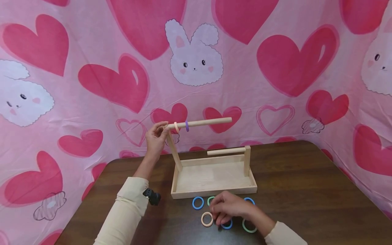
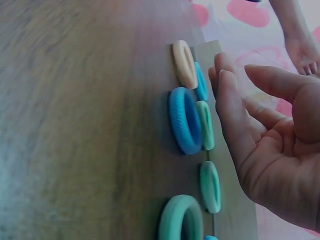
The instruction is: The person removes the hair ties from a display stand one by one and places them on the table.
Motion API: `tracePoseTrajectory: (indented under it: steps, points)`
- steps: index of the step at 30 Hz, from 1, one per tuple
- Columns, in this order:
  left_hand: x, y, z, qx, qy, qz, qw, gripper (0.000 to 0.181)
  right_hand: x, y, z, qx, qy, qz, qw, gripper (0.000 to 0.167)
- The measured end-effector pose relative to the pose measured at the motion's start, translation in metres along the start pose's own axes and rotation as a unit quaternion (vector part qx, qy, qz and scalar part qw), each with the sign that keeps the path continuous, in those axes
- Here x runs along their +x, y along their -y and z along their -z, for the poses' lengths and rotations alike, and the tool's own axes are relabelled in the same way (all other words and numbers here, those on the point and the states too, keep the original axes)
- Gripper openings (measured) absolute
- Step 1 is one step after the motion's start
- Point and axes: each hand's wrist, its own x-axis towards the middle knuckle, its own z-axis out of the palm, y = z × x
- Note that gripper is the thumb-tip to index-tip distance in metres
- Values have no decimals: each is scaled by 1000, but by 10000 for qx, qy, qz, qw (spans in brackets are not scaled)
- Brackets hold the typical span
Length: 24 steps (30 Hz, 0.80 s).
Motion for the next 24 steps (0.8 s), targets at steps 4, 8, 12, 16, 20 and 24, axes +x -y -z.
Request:
tracePoseTrajectory:
  steps: [4,8,12,16,20,24]
  points:
    - [-1,-1,0,-10,-40,48,10000,21,-2,9,3,95,-14,306,9995,39]
    - [-1,-2,-1,47,-53,28,10000,21,-2,21,6,230,-130,520,9983,41]
    - [-1,-1,-1,92,-38,7,9999,21,0,31,11,104,-330,815,9961,41]
    - [-2,-1,0,65,-30,41,10000,20,3,41,14,-138,-557,1064,9927,39]
    - [-2,-3,0,79,-31,59,9999,20,8,50,14,-60,-802,1190,9896,37]
    - [-2,-2,-1,164,-42,59,9998,20,15,60,12,13,-1108,1435,9834,37]
